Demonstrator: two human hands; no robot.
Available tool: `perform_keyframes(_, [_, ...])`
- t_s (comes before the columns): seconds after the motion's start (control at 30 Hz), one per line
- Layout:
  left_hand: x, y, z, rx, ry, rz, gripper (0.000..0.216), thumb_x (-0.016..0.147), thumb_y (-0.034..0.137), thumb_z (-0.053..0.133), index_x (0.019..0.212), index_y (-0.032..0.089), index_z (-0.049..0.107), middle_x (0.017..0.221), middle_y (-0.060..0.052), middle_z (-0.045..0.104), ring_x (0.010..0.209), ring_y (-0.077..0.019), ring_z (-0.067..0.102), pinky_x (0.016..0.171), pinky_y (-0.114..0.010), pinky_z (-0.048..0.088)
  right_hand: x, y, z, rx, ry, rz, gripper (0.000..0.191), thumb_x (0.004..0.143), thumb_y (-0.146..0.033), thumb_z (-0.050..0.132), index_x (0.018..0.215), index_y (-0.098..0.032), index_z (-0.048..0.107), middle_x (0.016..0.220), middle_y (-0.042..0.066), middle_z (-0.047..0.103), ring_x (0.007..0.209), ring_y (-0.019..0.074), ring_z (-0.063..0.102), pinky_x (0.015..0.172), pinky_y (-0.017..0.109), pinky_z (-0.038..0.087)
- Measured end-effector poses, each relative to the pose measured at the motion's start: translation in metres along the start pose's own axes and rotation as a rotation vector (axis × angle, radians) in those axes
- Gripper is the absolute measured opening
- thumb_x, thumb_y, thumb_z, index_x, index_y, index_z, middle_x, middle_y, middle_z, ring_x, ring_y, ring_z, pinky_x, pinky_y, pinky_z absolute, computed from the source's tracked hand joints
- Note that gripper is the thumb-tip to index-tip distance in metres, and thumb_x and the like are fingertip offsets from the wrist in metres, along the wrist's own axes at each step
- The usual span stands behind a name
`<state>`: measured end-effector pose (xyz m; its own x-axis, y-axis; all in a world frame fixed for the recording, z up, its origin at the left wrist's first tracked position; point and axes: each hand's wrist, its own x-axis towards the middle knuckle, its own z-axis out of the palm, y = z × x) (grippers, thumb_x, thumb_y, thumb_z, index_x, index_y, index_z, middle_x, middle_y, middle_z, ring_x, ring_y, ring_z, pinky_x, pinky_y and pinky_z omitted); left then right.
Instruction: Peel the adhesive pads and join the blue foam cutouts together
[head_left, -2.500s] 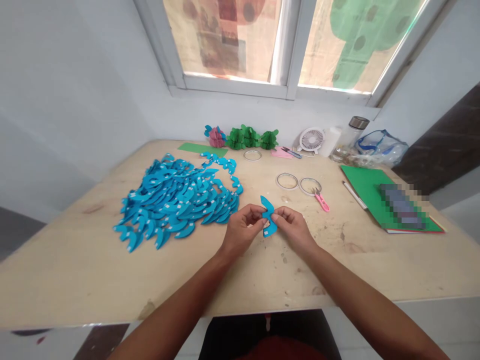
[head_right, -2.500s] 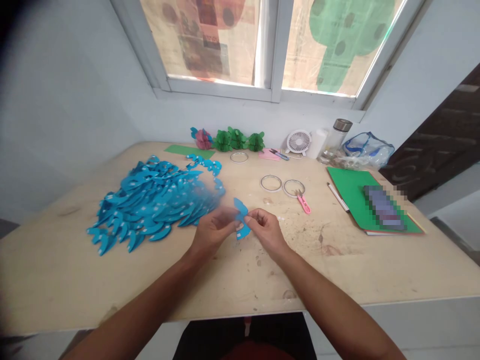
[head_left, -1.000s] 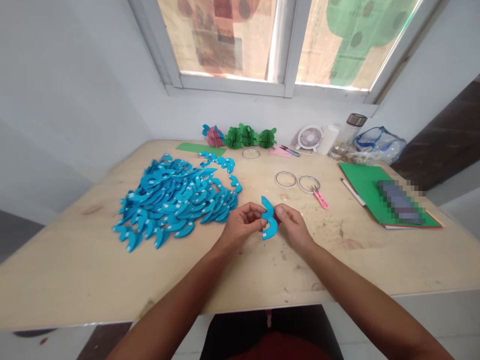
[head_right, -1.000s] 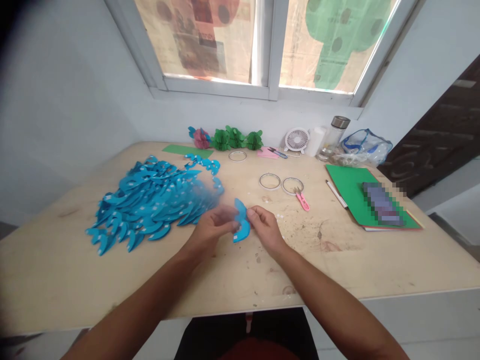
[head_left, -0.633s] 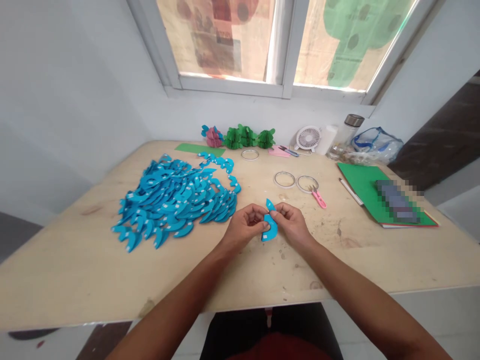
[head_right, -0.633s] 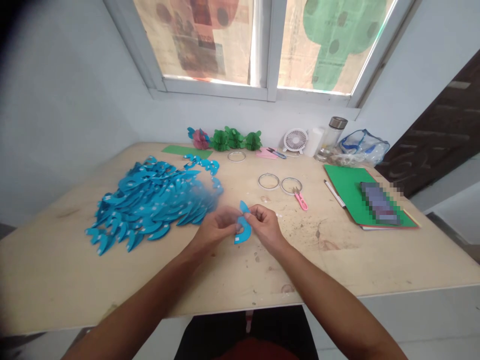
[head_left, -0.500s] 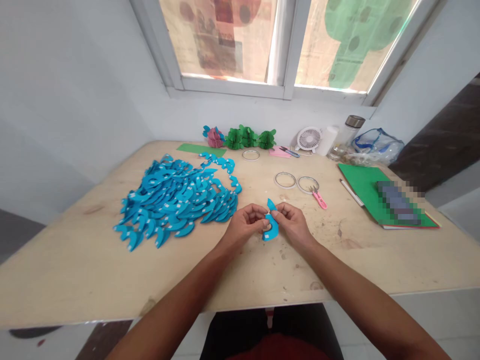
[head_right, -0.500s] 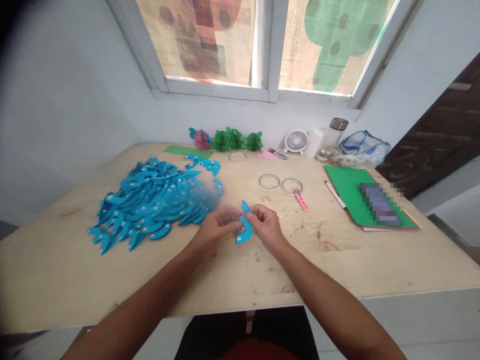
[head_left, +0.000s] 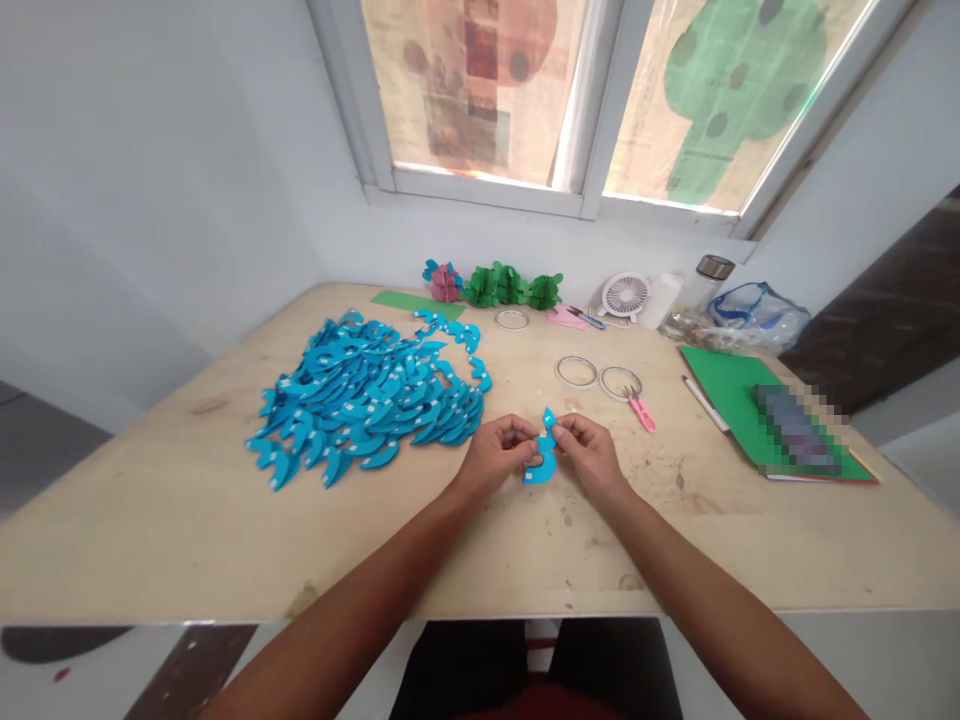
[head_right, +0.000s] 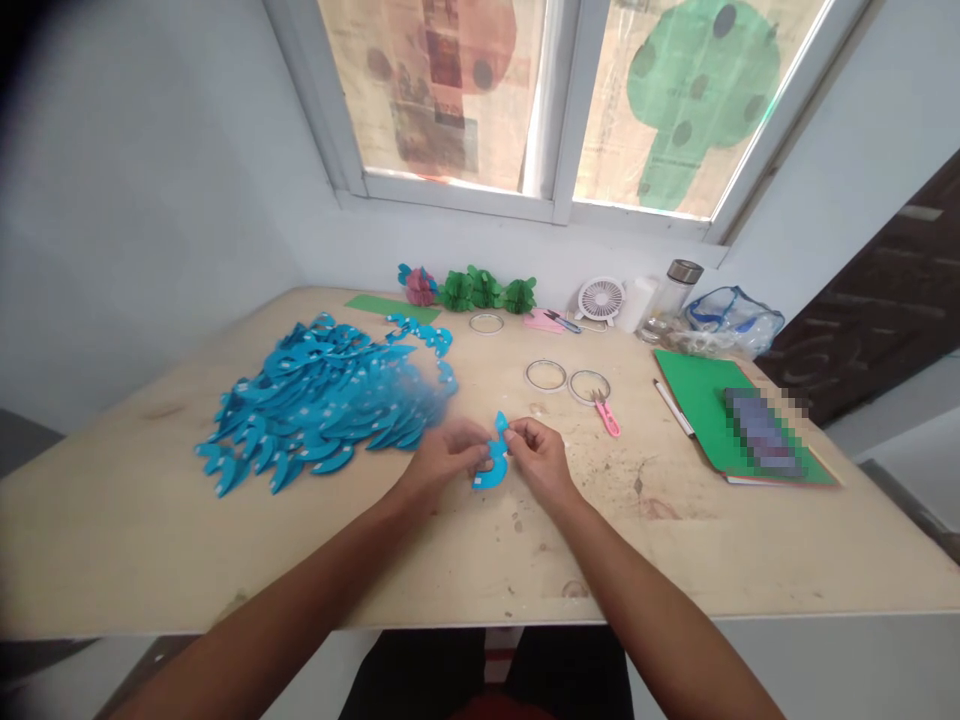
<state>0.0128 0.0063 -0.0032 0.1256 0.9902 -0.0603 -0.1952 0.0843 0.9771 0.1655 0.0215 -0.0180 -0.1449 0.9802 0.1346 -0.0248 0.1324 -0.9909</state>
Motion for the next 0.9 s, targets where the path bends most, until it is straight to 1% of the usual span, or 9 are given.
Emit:
perform_keyframes(0.07, [0.000,0.000,0.000,0.002,0.003,-0.018,0.017,0.059,0.023,0.069,0.071,0.014,0.062,0.052,-0.001,0.063,0.044,-0.0120,0.056,0.042,-0.021,0.043,0.001,0.001,-0.001,0.001,0.002,-0.006,0.018,0.074,-0.035,0.062,0.072,-0.018,0.061,0.058,-0.003,0.053,0.054,0.0113,0.046,0.054,0.025,0.035])
perform_keyframes(0.2, [0.001,0.001,-0.001,0.027,-0.016,-0.039,0.013,0.061,0.025,0.067,0.063,0.014,0.061,0.052,-0.002,0.064,0.043,-0.0111,0.055,0.041,-0.020,0.042,0.001,0.001,-0.002,0.002,0.010,-0.018,0.018,0.074,-0.036,0.063,0.074,-0.018,0.061,0.058,-0.003,0.053,0.054,0.0114,0.047,0.054,0.025,0.036])
perform_keyframes(0.37, [0.002,0.002,-0.001,0.108,0.026,-0.008,0.007,0.061,0.019,0.063,0.060,0.013,0.060,0.050,0.000,0.063,0.042,-0.0088,0.052,0.042,-0.019,0.041,0.001,0.001,-0.002,0.017,-0.006,-0.006,0.018,0.075,-0.036,0.062,0.081,-0.019,0.062,0.062,-0.003,0.055,0.056,0.0119,0.049,0.055,0.024,0.037])
perform_keyframes(0.43, [0.002,0.002,0.000,0.133,0.039,0.008,0.005,0.060,0.018,0.061,0.061,0.013,0.060,0.050,0.001,0.062,0.042,-0.0084,0.051,0.043,-0.018,0.041,0.002,0.003,-0.003,0.019,-0.004,-0.001,0.017,0.074,-0.035,0.063,0.079,-0.019,0.062,0.059,-0.003,0.053,0.054,0.0114,0.048,0.054,0.024,0.037])
perform_keyframes(0.53, [0.002,0.001,0.002,0.137,0.054,-0.006,0.003,0.060,0.016,0.059,0.059,0.013,0.059,0.049,0.001,0.061,0.041,-0.0081,0.050,0.042,-0.018,0.039,0.004,0.007,-0.005,0.017,-0.007,-0.003,0.016,0.073,-0.035,0.064,0.075,-0.019,0.062,0.058,-0.004,0.054,0.053,0.0109,0.047,0.053,0.024,0.036])
perform_keyframes(0.63, [0.004,-0.001,0.002,0.121,0.061,-0.027,0.005,0.061,0.017,0.059,0.058,0.013,0.058,0.048,0.001,0.060,0.040,-0.0076,0.048,0.041,-0.018,0.039,0.005,0.008,-0.006,-0.002,-0.016,-0.014,0.015,0.073,-0.035,0.063,0.075,-0.019,0.062,0.060,-0.003,0.055,0.054,0.0113,0.048,0.054,0.024,0.037])
perform_keyframes(0.77, [0.005,-0.004,-0.001,0.102,0.047,-0.009,0.009,0.063,0.022,0.061,0.060,0.013,0.059,0.051,0.000,0.062,0.041,-0.0078,0.049,0.042,-0.019,0.039,0.006,0.006,-0.005,-0.004,-0.019,0.007,0.016,0.074,-0.035,0.062,0.079,-0.019,0.061,0.061,-0.003,0.055,0.055,0.0116,0.049,0.054,0.024,0.037])
perform_keyframes(0.83, [0.005,-0.007,-0.003,0.095,0.033,0.008,0.011,0.064,0.024,0.062,0.061,0.013,0.059,0.052,0.000,0.062,0.043,-0.0082,0.050,0.043,-0.019,0.039,0.006,0.005,-0.004,0.012,-0.049,0.021,0.016,0.075,-0.034,0.062,0.080,-0.019,0.061,0.063,-0.003,0.056,0.057,0.0115,0.050,0.055,0.024,0.037])
perform_keyframes(0.9, [0.005,-0.010,-0.005,0.088,0.019,0.034,0.014,0.065,0.026,0.064,0.063,0.013,0.060,0.054,-0.001,0.062,0.044,-0.0085,0.051,0.045,-0.020,0.040,0.006,0.006,-0.004,0.018,-0.081,0.036,0.016,0.075,-0.034,0.061,0.076,-0.019,0.060,0.062,-0.002,0.056,0.055,0.0113,0.049,0.054,0.024,0.037])
